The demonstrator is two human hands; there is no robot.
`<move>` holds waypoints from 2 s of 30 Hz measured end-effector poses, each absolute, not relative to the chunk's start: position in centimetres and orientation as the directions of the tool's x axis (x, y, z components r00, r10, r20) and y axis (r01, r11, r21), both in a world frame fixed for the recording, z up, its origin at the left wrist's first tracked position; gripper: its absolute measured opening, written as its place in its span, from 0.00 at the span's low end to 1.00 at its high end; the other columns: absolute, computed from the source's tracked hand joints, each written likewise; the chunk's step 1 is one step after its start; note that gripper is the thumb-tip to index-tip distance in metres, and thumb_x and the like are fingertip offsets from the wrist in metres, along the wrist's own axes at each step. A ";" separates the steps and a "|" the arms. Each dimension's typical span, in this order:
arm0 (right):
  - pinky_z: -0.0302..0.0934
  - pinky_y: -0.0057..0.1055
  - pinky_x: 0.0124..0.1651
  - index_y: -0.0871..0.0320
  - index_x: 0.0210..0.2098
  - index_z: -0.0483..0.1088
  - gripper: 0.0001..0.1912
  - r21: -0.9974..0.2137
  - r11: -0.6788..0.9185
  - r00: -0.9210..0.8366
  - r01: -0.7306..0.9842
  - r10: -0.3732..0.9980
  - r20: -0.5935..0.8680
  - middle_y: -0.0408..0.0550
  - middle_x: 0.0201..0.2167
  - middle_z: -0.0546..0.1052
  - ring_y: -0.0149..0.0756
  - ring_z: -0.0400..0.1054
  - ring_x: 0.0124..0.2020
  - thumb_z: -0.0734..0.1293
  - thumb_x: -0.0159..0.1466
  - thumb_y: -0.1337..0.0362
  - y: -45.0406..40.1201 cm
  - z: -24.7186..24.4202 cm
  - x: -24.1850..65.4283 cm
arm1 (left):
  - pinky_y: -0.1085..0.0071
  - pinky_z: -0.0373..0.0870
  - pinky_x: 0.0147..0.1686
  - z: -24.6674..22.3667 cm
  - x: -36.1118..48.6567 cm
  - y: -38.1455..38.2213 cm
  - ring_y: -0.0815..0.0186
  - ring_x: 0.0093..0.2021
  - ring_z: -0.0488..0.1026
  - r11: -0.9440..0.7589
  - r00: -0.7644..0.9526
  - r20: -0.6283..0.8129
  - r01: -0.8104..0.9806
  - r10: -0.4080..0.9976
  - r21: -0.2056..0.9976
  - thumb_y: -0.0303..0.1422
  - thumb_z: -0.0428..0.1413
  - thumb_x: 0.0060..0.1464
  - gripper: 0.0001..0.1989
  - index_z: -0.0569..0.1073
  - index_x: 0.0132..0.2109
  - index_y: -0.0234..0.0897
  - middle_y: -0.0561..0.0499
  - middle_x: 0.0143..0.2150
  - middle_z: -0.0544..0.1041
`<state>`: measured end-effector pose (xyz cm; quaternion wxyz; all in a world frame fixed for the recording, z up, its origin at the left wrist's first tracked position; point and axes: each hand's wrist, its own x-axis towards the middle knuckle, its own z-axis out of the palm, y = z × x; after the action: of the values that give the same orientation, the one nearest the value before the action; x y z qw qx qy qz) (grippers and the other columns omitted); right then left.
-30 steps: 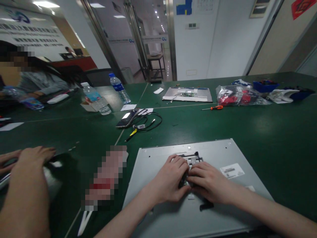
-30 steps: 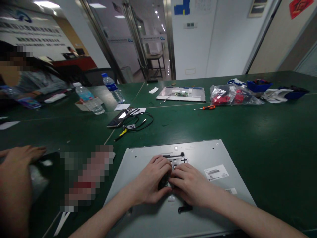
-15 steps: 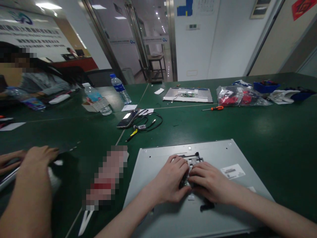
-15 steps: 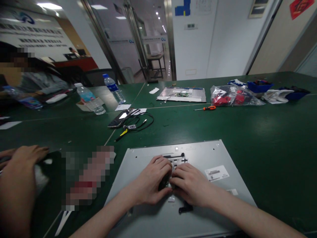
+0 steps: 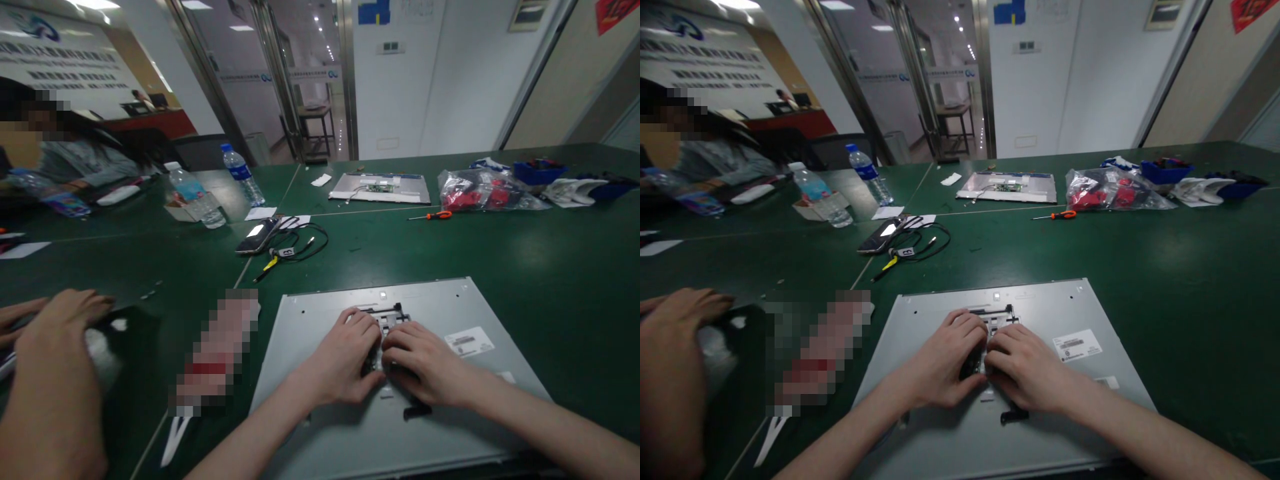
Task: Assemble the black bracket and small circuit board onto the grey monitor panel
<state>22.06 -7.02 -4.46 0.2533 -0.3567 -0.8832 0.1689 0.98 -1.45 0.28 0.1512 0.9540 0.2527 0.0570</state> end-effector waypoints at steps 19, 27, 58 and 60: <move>0.63 0.43 0.53 0.56 0.48 0.73 0.11 -0.475 0.701 -0.616 0.532 0.705 0.351 0.52 0.46 0.76 0.43 0.66 0.51 0.65 0.67 0.70 -7.3 -4.1 21.8 | 0.50 0.57 0.60 0.3 0.9 -1.4 0.50 0.50 0.68 -0.834 0.868 0.046 0.458 0.494 0.308 0.39 0.64 0.48 0.19 0.67 0.45 0.40 0.46 0.47 0.72; 0.63 0.44 0.55 0.57 0.48 0.74 0.11 -0.470 0.707 -0.613 0.529 0.701 0.364 0.51 0.47 0.78 0.44 0.68 0.52 0.64 0.68 0.69 -7.2 -4.5 21.7 | 0.51 0.59 0.60 0.2 0.9 -1.3 0.50 0.50 0.68 -0.838 0.872 0.047 0.451 0.487 0.308 0.41 0.66 0.48 0.22 0.68 0.46 0.39 0.46 0.48 0.72; 0.63 0.42 0.54 0.58 0.47 0.74 0.10 -0.411 0.720 -0.595 0.559 0.693 0.406 0.51 0.46 0.79 0.44 0.68 0.50 0.64 0.68 0.70 -7.3 -4.9 21.3 | 0.51 0.57 0.62 -0.2 1.0 -1.3 0.51 0.50 0.68 -0.836 0.867 0.034 0.469 0.498 0.287 0.41 0.64 0.50 0.19 0.69 0.45 0.38 0.46 0.46 0.72; 0.63 0.42 0.54 0.58 0.47 0.74 0.10 -0.422 0.714 -0.596 0.558 0.699 0.395 0.51 0.46 0.78 0.44 0.68 0.50 0.64 0.68 0.70 -7.3 -4.8 21.3 | 0.51 0.57 0.62 -0.2 0.9 -1.3 0.52 0.50 0.68 -0.837 0.869 0.036 0.463 0.493 0.290 0.41 0.64 0.51 0.19 0.69 0.45 0.38 0.46 0.46 0.72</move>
<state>21.29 -7.28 -4.80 0.2748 -0.3556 -0.8841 0.1282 0.92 -1.28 -0.19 0.1375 0.9569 0.2498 0.0548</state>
